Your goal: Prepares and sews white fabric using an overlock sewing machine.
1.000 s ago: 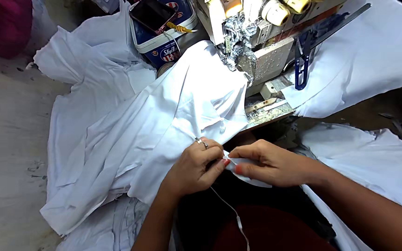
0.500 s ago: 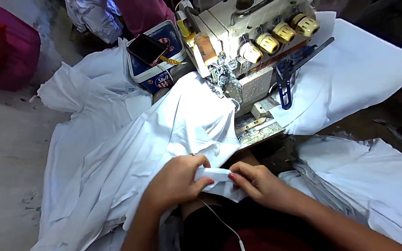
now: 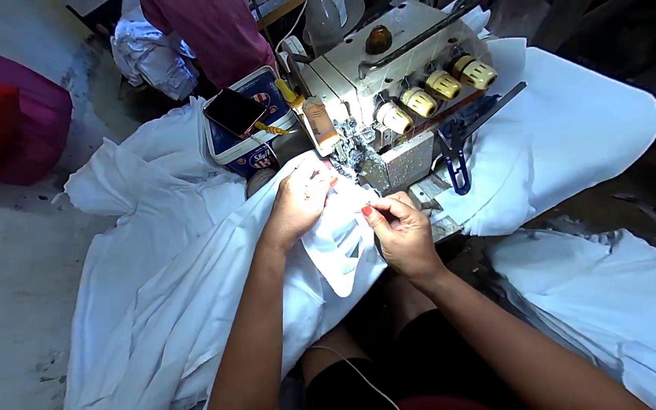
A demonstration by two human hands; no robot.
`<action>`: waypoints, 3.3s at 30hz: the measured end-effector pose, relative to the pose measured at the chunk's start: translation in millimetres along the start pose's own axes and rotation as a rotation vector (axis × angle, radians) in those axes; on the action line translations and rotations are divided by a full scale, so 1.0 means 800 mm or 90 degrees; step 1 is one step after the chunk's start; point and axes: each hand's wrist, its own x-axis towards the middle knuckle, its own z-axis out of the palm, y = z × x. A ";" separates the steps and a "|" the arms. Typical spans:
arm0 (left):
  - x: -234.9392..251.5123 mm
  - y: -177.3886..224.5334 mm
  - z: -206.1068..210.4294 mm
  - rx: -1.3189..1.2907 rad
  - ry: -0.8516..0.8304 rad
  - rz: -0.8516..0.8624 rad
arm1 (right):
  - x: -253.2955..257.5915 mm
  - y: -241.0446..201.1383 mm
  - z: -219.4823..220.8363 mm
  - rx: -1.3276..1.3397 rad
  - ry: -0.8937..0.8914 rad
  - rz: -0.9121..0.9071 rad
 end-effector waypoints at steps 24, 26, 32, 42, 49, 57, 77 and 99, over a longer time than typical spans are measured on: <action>0.035 0.048 0.032 0.161 0.114 -0.295 | 0.013 -0.010 -0.009 -0.052 -0.030 0.019; 0.044 0.047 0.035 0.163 0.130 -0.318 | 0.019 -0.006 -0.008 -0.080 -0.032 -0.009; 0.047 0.038 0.033 0.137 0.140 -0.284 | 0.024 0.002 -0.016 -0.146 -0.089 -0.069; 0.054 0.038 0.028 0.159 0.117 -0.289 | 0.036 -0.004 -0.020 -0.169 -0.132 -0.040; -0.012 0.059 -0.005 0.403 0.163 -0.101 | 0.044 -0.007 -0.023 -0.170 -0.162 -0.023; -0.103 0.056 -0.046 0.178 -0.142 0.082 | 0.046 -0.003 -0.027 -0.151 -0.160 -0.037; -0.103 0.116 0.038 0.401 -0.192 0.318 | 0.000 -0.095 -0.159 -0.461 -0.478 -0.508; -0.039 0.192 -0.118 0.091 -0.462 0.262 | -0.040 -0.125 -0.064 0.046 -0.291 -0.363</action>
